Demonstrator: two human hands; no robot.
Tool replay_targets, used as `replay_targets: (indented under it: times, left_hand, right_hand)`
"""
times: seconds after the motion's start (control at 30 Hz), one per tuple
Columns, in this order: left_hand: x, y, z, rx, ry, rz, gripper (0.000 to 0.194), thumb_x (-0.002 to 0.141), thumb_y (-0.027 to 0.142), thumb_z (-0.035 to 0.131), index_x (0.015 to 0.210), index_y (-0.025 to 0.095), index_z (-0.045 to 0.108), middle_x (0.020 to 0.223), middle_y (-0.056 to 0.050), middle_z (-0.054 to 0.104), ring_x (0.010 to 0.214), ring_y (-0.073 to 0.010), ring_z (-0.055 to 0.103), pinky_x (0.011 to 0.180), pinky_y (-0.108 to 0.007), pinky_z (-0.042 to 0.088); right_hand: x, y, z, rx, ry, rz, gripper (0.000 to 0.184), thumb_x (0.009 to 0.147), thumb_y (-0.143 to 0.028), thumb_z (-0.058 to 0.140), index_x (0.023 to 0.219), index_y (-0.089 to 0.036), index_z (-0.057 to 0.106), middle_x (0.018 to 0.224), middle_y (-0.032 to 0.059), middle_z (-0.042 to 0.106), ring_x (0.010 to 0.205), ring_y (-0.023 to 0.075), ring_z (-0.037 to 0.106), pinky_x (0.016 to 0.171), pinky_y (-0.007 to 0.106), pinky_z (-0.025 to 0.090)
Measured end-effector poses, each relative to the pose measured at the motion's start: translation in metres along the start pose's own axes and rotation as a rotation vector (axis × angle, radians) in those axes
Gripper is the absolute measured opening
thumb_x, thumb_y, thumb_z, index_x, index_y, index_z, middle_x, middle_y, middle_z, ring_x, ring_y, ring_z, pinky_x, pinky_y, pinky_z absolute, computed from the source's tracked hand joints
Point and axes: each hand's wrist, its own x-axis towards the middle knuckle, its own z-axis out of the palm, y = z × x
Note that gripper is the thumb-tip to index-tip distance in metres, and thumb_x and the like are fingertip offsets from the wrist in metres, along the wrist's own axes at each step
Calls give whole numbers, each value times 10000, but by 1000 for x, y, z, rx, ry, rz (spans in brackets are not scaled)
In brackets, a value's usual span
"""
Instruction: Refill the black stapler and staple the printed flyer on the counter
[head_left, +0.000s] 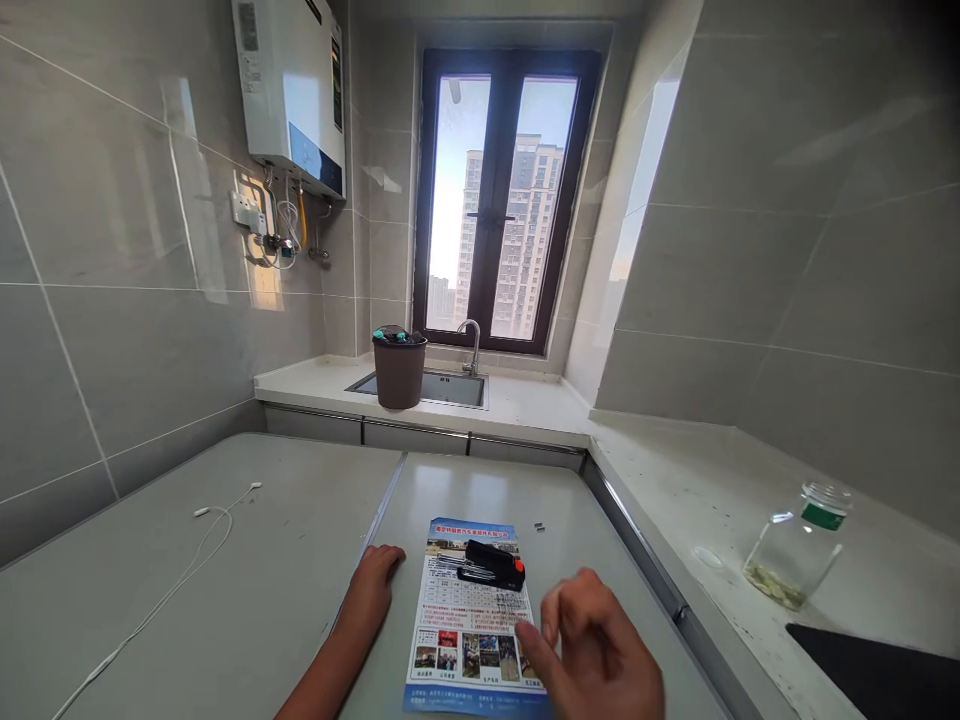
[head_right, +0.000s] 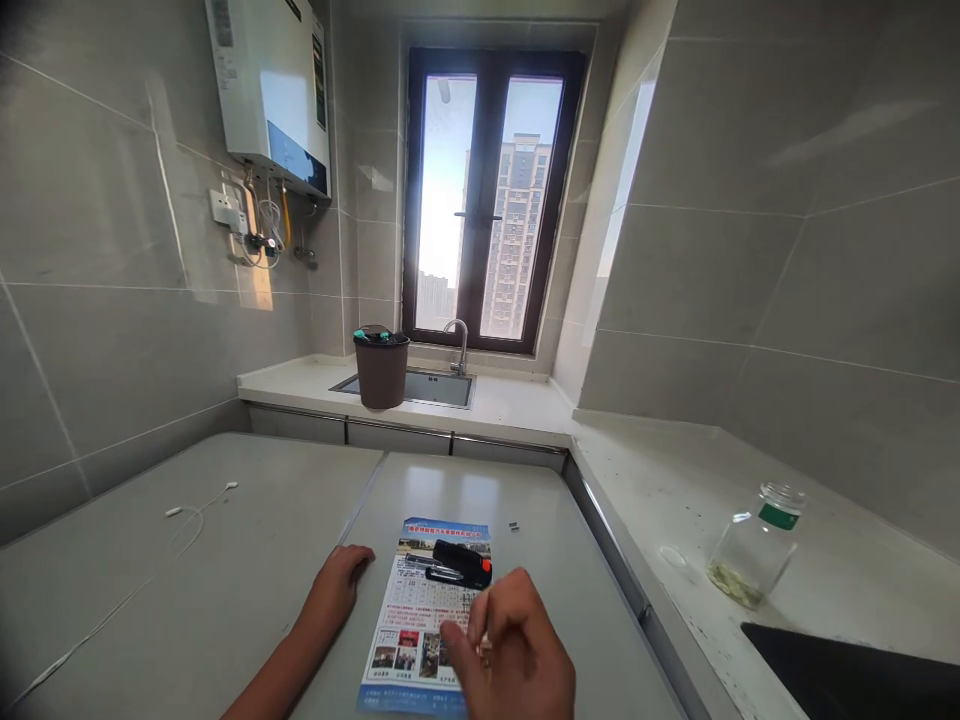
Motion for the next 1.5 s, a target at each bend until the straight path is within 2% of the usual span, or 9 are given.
replay_targets:
  times: [0.1,0.27,0.4,0.6,0.67,0.8,0.93,1.13,1.5]
  left_hand:
    - [0,6,-5,72,-1,-28,293,873,77,458,891,216,715,857,-62,728,897,-261,646,806,-364,479]
    - [0,13,-9,65,17,-51,261,891,151,475,904,232,723,915,-67,746,928,-272,673,843,-391,492]
    - [2,14,-10,-159,69,-39,270,877,252,499,968,248,753,1035,-80,775,952,-271,718,893,-411,552]
    - [13,36,-5,-309,122,-95,268,881,387,521,901,221,729,926,-84,785,870,-294,727,835,-415,570]
    - [12,47,3,-351,124,-119,276,918,398,485,883,225,698,839,-58,754,769,-263,706,754,-368,562]
    - [5,54,21,-394,43,-40,260,919,351,496,897,270,742,895,-60,760,834,-267,708,773,-353,553]
    - [2,48,26,-394,-45,66,241,896,363,557,827,278,772,920,-80,752,876,-277,706,800,-352,555]
    - [4,49,16,-448,-12,56,248,867,359,599,803,232,802,977,-105,762,905,-258,716,840,-317,569]
    - [5,40,28,-496,-91,154,149,767,276,713,659,223,803,911,-82,787,852,-226,728,825,-307,566]
  right_hand:
    - [-2,45,31,41,76,439,304,787,-402,807,721,-238,560,712,8,610,676,204,663,609,296,579]
    - [-2,123,56,91,90,639,405,625,-527,853,713,-221,603,686,-1,659,659,249,726,632,319,576]
    - [0,146,78,151,95,543,331,733,-513,780,772,-208,659,786,31,698,728,249,736,706,335,583]
    - [-23,151,98,77,26,371,261,951,-440,537,885,-247,700,954,71,722,954,278,709,853,401,583]
    - [-29,155,101,1,-15,346,221,901,-433,604,993,-281,735,1101,80,732,1097,319,680,952,460,559]
    - [-36,165,109,-93,-152,372,435,724,-359,766,1158,-344,741,1200,59,738,1159,379,660,1018,527,524]
    - [-44,171,113,-81,-234,389,419,741,-221,672,1121,-373,764,1143,25,761,1107,351,681,1008,513,519]
    - [-51,169,111,-56,-350,322,438,775,-222,683,1201,-301,745,1227,69,738,1185,324,648,1075,491,471]
    - [-72,205,124,-105,-244,205,424,709,-342,798,1132,-326,785,1166,75,772,1112,320,709,1005,433,554]
